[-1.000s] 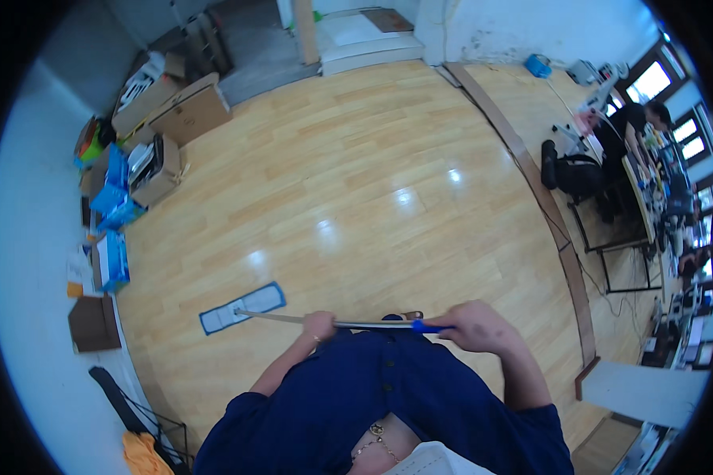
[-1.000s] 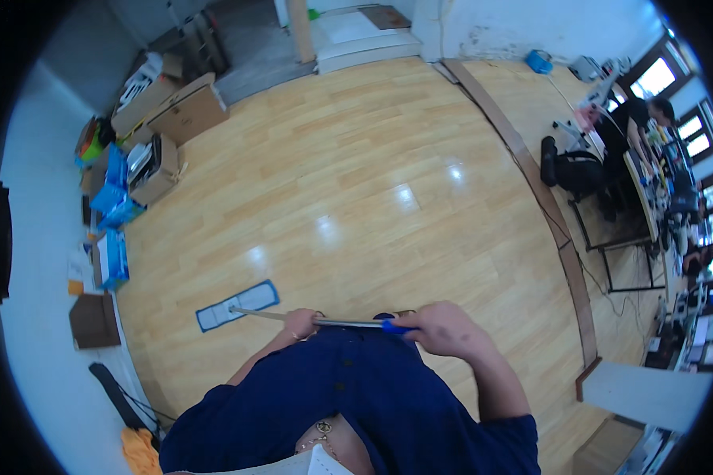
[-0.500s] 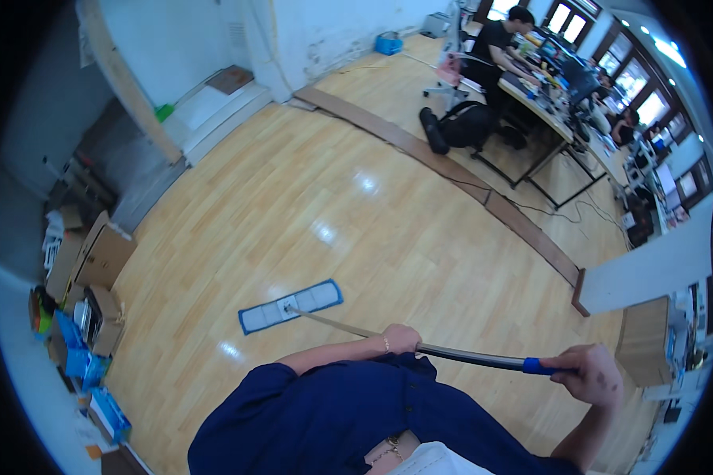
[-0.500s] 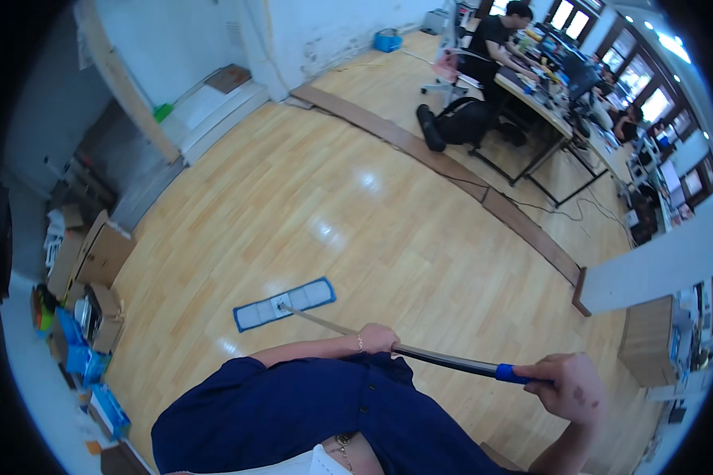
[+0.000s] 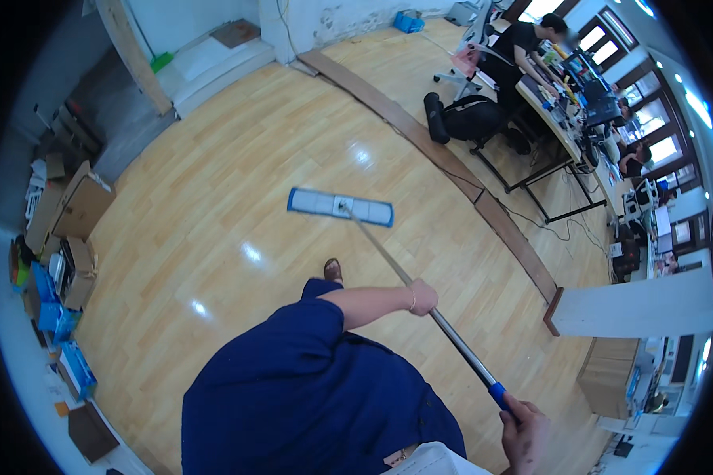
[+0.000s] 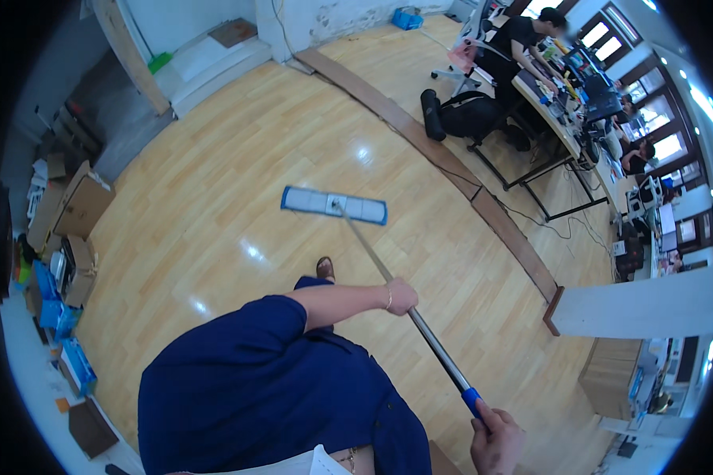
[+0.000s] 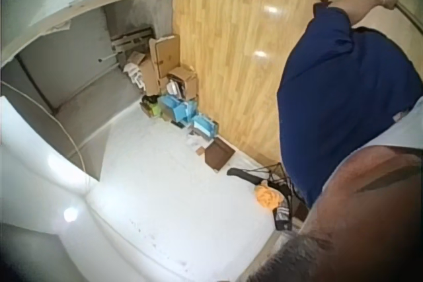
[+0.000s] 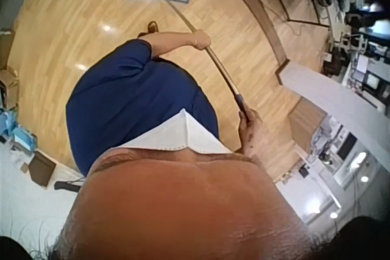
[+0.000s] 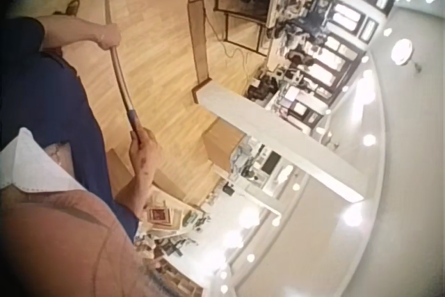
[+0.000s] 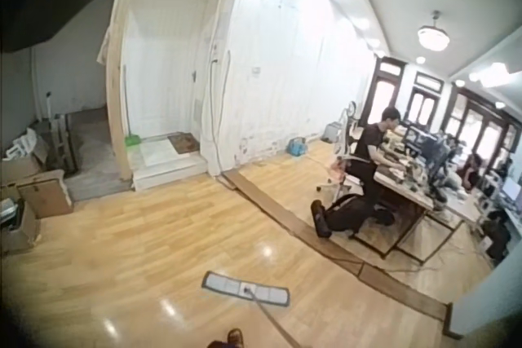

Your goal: The person cleans an office by mopping the wooden floor with a flat mop and wiping a wooden pillar with a cloth.

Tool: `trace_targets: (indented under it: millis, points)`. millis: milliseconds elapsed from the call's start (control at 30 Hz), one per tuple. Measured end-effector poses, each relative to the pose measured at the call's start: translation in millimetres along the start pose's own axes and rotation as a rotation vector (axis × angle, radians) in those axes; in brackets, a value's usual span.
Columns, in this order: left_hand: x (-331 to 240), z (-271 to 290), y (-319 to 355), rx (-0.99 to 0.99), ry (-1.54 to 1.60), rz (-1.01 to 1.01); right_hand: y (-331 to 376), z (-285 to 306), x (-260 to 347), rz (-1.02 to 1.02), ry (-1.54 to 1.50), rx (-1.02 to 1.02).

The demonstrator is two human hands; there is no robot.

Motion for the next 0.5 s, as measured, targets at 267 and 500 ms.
trace_targets:
  millis: [267, 500]
  points:
    - [128, 42, -60, -0.116, -0.075, 0.196, -128, -34, 26, -0.028, -0.072, -0.142]
    - [243, 106, -112, -0.287, -0.047, 0.455, -265, -27, 49, 0.057, -0.213, -0.228]
Point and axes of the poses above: each hand's wrist, its own y-axis away from the middle knuckle, its own z-axis out of the back of the hand, x = y × z, the point moved 4 cm from there along -y, towards the middle knuckle
